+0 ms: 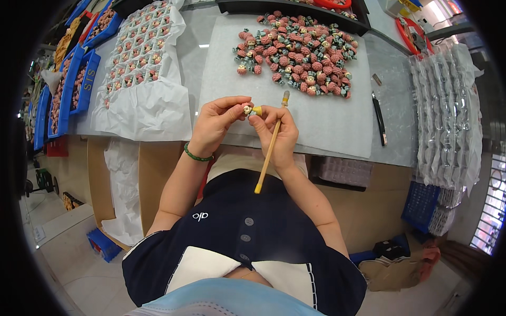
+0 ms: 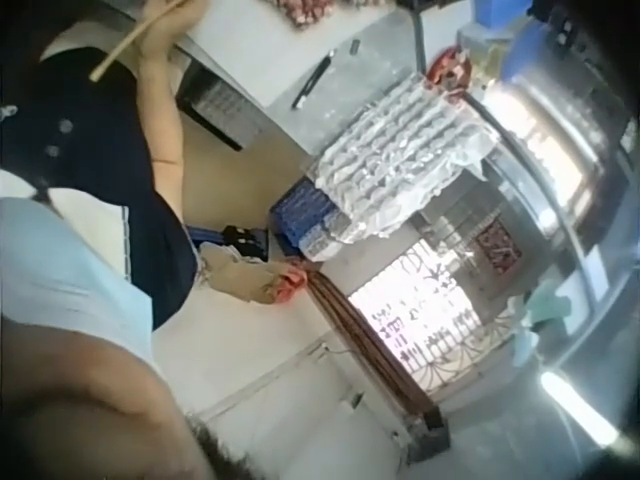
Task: Inspecting floral toy parts, applying a substance using a stick, and organizing them into compartmentalized trays.
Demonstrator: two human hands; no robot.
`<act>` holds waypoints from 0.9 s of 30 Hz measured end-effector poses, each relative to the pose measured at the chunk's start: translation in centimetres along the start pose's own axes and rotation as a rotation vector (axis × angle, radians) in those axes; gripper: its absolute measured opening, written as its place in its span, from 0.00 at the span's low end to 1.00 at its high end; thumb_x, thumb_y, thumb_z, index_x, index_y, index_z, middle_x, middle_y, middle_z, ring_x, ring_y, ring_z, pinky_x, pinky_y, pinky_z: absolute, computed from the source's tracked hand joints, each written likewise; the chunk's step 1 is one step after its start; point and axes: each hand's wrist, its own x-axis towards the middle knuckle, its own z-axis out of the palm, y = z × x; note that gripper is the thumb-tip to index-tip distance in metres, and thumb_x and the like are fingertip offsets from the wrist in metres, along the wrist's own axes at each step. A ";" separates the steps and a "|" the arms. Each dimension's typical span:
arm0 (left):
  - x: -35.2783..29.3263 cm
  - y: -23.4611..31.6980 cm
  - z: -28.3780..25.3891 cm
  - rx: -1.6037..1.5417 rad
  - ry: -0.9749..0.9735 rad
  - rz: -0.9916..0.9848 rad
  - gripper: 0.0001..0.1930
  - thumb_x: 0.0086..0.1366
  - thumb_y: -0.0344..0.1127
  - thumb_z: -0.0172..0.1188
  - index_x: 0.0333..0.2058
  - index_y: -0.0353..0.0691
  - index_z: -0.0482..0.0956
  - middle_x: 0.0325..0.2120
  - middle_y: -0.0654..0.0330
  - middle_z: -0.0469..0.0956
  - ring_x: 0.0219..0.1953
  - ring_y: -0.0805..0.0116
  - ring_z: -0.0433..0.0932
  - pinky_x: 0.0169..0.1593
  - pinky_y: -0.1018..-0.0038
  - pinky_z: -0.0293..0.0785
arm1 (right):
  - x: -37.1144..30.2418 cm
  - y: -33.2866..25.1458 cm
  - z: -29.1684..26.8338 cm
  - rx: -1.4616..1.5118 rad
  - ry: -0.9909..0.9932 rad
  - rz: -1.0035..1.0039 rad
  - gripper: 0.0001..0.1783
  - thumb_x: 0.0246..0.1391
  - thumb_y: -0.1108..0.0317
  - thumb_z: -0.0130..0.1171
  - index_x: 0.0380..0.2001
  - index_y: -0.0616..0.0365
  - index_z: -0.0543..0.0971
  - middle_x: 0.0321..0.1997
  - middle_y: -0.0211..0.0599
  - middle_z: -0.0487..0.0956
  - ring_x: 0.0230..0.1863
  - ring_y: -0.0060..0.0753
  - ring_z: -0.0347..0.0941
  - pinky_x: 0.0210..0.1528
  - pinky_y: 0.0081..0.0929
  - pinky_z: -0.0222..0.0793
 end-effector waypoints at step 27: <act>1.7 -0.7 1.0 -0.334 0.057 -0.165 0.12 0.56 0.26 0.55 0.40 0.32 0.73 0.38 0.57 0.74 0.41 0.72 0.72 0.46 0.76 0.68 | 3.3 -4.9 -2.4 -0.497 -0.124 -0.143 0.22 0.59 0.55 0.38 0.30 0.65 0.71 0.22 0.30 0.66 0.19 0.15 0.59 0.21 0.12 0.53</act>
